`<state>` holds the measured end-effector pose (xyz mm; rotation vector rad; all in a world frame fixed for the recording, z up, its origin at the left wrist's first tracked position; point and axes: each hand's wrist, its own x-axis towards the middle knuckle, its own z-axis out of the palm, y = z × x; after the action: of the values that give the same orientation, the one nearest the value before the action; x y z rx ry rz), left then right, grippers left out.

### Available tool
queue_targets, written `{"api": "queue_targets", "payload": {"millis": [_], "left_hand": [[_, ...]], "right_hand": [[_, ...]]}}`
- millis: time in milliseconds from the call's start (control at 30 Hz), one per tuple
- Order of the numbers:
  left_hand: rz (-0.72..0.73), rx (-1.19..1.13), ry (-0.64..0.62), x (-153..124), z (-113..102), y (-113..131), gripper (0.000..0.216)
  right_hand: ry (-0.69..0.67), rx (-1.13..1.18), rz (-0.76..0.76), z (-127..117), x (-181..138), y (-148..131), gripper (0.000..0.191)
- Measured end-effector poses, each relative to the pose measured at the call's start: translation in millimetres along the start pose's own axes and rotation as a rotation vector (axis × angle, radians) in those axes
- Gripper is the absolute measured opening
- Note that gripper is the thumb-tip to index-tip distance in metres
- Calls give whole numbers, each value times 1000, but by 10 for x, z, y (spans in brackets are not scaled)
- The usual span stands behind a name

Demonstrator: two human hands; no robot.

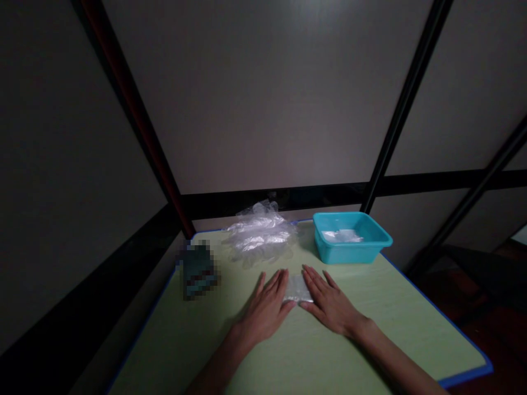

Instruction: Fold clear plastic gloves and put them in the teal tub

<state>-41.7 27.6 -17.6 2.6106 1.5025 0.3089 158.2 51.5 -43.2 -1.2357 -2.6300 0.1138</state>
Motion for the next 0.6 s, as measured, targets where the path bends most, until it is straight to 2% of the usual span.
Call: {"api": "queue_targets", "payload": {"millis": [433, 600], "left_hand": [[-61, 132, -39, -36, 32, -20, 63], [-84, 118, -70, -56, 6, -48, 72]], "right_hand": [[17, -20, 7, 57, -13, 18, 67], [-4, 109, 28, 0, 8, 55, 65]]}}
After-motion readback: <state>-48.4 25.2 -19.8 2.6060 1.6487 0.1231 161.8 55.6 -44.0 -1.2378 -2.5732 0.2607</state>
